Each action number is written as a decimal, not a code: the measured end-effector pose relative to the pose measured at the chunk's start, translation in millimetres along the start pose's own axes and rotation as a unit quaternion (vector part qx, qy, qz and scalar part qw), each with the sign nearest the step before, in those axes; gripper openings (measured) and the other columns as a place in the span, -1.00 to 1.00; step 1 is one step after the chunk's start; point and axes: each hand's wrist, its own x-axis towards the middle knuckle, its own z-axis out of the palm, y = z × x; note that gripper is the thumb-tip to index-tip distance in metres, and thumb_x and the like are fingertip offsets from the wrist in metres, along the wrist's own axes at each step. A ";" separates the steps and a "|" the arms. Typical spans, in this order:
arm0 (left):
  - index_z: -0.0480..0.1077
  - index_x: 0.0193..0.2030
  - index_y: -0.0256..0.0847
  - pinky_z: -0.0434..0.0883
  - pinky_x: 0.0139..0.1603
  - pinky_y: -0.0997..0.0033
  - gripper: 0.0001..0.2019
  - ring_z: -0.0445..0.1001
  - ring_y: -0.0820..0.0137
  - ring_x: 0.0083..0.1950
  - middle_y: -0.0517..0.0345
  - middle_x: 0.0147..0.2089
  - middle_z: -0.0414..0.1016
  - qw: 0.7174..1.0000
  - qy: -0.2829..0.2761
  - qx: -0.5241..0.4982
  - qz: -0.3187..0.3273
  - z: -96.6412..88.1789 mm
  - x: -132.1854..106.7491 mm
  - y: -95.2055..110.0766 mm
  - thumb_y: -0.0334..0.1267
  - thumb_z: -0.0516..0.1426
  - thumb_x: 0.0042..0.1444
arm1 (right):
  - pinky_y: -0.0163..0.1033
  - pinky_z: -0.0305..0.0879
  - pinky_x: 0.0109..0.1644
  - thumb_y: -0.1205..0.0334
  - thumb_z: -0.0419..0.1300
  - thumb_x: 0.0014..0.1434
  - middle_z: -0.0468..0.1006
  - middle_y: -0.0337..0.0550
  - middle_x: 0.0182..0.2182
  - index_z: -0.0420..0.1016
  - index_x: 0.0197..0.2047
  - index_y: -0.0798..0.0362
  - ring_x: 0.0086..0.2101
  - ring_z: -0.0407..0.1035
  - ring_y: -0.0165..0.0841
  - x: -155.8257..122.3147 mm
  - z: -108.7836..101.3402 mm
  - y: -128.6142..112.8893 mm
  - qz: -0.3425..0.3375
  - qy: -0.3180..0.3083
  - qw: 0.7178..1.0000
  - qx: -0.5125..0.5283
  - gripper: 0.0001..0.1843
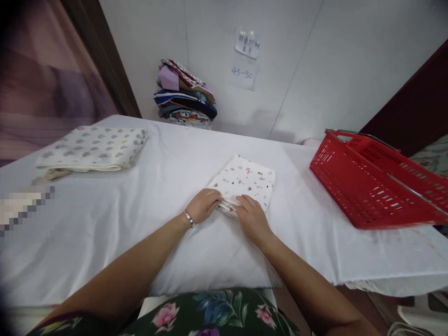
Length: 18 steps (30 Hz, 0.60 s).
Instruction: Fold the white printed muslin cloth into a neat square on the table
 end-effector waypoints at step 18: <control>0.25 -0.34 -0.21 0.28 -0.07 0.32 -0.88 0.36 0.42 -0.29 0.14 -0.37 0.41 0.999 -0.039 0.014 -0.004 -4.9 1.1 1.0 -0.39 -0.07 0.18 | -0.20 0.23 -0.22 0.41 -0.01 0.20 0.50 -0.08 -0.26 0.40 -0.05 0.07 -0.29 0.29 -0.28 -12.1 10.5 3.6 0.008 -0.020 1.000 0.007 -0.71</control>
